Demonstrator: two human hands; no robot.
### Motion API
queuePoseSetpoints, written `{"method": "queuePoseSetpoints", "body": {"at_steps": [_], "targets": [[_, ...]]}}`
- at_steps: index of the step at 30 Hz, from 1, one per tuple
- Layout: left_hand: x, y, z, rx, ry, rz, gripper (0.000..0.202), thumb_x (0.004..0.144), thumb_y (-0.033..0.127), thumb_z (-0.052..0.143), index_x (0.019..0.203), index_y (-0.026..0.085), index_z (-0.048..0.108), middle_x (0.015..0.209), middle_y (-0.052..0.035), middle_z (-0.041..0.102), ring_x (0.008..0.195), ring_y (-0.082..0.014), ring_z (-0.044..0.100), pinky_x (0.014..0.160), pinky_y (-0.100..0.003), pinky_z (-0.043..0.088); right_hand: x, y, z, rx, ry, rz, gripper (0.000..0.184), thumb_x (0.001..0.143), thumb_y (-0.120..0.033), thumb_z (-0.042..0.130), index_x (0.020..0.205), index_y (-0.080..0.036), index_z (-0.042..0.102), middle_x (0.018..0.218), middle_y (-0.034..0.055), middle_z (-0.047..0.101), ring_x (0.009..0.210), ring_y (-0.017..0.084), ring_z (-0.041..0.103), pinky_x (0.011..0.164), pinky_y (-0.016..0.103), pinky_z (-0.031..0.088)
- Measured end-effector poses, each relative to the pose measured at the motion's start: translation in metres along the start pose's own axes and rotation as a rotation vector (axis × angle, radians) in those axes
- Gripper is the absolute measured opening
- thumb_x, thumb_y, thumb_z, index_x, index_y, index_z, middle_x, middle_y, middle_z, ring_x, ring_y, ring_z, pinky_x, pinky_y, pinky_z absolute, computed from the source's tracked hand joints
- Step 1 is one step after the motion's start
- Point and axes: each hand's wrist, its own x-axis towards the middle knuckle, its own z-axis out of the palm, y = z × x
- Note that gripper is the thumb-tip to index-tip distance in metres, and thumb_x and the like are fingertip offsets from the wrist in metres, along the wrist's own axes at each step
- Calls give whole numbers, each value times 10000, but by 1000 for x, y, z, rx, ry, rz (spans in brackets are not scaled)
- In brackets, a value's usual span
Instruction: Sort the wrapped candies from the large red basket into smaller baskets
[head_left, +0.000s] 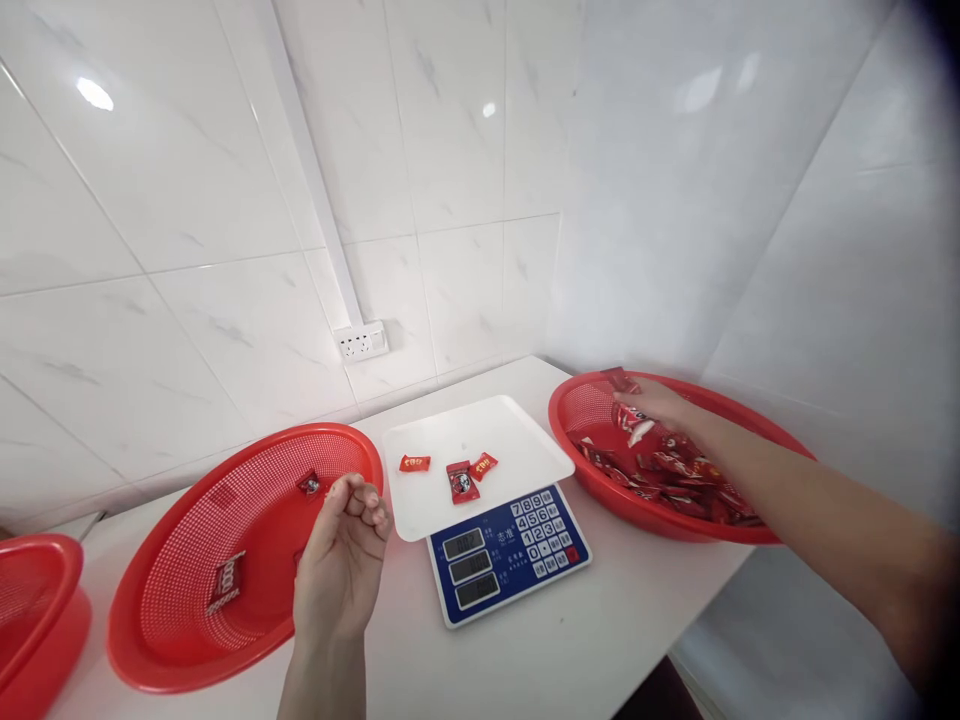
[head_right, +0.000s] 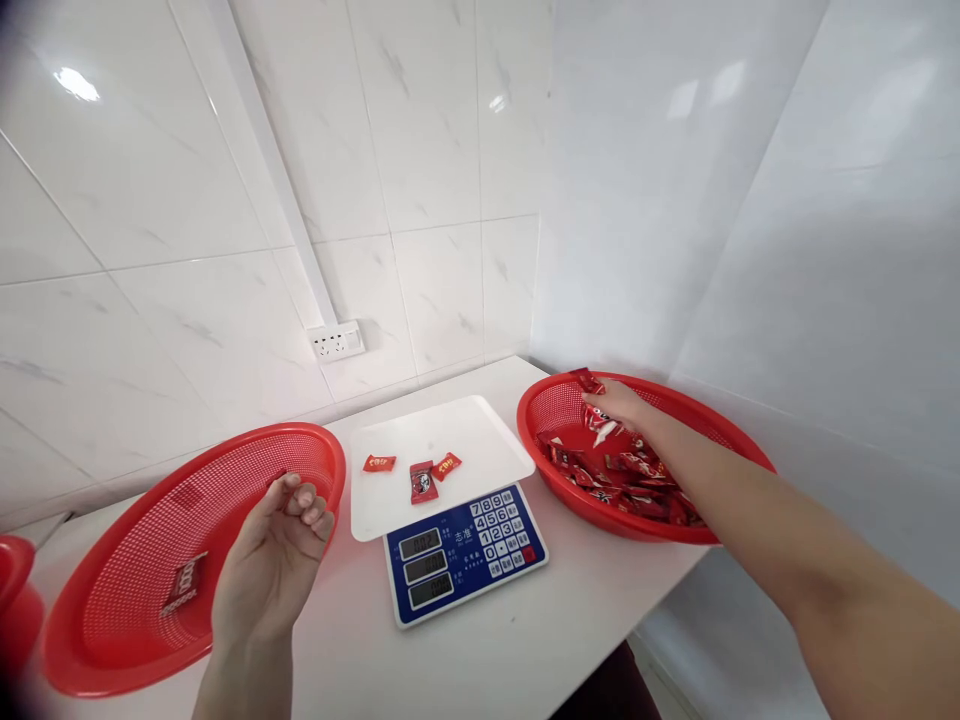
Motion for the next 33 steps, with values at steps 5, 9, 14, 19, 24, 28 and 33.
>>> {"method": "queuePoseSetpoints", "body": {"at_steps": [5,9,14,19,24,28,33], "targets": [[-1,-2,1,2,-19,-6,62,765,218,666,781,161,648,662,8,552,579,-88,527,524,-189,508,1,1,-5,186,-104,177,96,871,-197,538,783,-161,524,632,32,612,573,144,590,592,305,450],[-4,-1,1,4,-29,-3,58,770,215,663,784,161,646,667,10,551,584,-84,526,531,-185,506,-8,1,-7,277,-137,230,119,859,-237,569,782,-172,506,618,27,607,561,139,591,597,311,456],[-5,-1,1,4,-48,8,57,779,218,657,788,162,646,670,12,551,585,-82,528,532,-183,503,-18,-3,-7,327,-136,195,125,833,-250,618,808,-156,539,682,37,635,618,127,612,652,288,471],[-6,-2,3,8,-76,17,67,788,229,653,790,163,647,662,10,560,583,-86,535,534,-187,502,-27,-21,7,351,-120,159,104,846,-234,613,816,-156,550,676,29,640,576,114,602,602,258,468],[-9,-2,4,7,-98,9,77,811,228,630,785,159,649,654,6,574,571,-81,540,541,-182,497,-39,-48,52,433,-214,120,71,859,-193,591,929,-178,593,769,19,668,656,130,637,629,265,512],[-10,-1,4,-5,-97,15,102,839,215,590,777,156,645,651,6,579,567,-75,539,543,-175,487,-54,-56,101,490,-314,106,132,834,-185,619,965,-197,618,802,14,674,680,132,635,599,245,526],[-10,1,3,-24,-96,21,124,854,215,567,777,152,642,648,4,584,568,-75,545,546,-174,483,-64,-55,137,499,-293,113,110,824,-162,619,925,-203,631,836,5,670,699,108,621,597,206,516]]}}
